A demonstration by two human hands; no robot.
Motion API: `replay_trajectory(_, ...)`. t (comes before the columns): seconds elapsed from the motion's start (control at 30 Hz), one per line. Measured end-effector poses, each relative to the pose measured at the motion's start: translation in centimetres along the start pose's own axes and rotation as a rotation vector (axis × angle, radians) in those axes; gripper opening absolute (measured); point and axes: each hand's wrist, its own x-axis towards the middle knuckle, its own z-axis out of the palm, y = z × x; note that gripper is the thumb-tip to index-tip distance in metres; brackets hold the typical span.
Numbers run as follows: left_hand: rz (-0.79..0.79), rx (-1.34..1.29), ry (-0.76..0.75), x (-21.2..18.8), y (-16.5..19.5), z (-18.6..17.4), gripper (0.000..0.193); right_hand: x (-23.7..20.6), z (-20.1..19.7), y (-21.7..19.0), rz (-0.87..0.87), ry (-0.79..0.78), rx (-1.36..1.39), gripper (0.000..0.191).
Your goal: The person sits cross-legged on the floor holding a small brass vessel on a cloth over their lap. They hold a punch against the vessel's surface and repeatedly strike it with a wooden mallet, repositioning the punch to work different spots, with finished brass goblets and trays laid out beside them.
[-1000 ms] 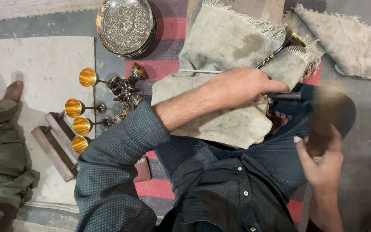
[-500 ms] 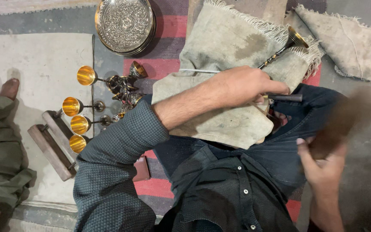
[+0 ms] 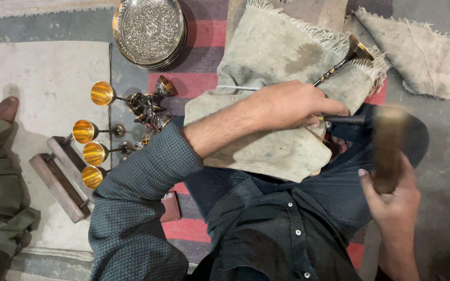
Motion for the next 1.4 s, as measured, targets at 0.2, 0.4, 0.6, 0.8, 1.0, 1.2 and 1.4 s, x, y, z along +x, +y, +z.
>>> replay_trajectory(0.2, -0.005, -0.032, -0.006, -0.1, 0.1, -0.2, 0.05, 0.0, 0.1, 0.1, -0.049, 0.031, -0.019, 0.056)
replay_trajectory(0.4, -0.018, -0.061, 0.007, -0.5, 0.0, -0.5, 0.051, -0.1, -0.3, -0.3, -0.064, 0.026, -0.046, 0.058)
replay_trajectory(0.6, -0.002, -0.103, 0.026, -0.6, -0.4, -0.4, 0.052, 0.7, -0.7, -1.1, -0.071, 0.018, -0.093, 0.06)
replay_trajectory(0.8, 0.049, -0.123, 0.044, -0.8, -0.7, -0.4, 0.052, 0.9, -1.2, -1.1, -0.059, 0.032, -0.037, 0.063)
replay_trajectory(1.0, 0.062, -0.145, 0.045, -1.0, -0.7, -0.7, 0.051, 0.8, -1.0, -0.1, -0.084, 0.026, -0.102, 0.051)
replay_trajectory(1.2, 0.03, -0.164, 0.032, -1.1, -0.9, -0.8, 0.049, 1.0, -1.4, -0.1, -0.101, 0.068, -0.212, 0.052)
replay_trajectory(1.4, 0.108, -0.198, 0.076, -1.4, -1.5, -0.6, 0.051, 1.1, -2.0, -0.1, -0.079, 0.056, -0.127, 0.047)
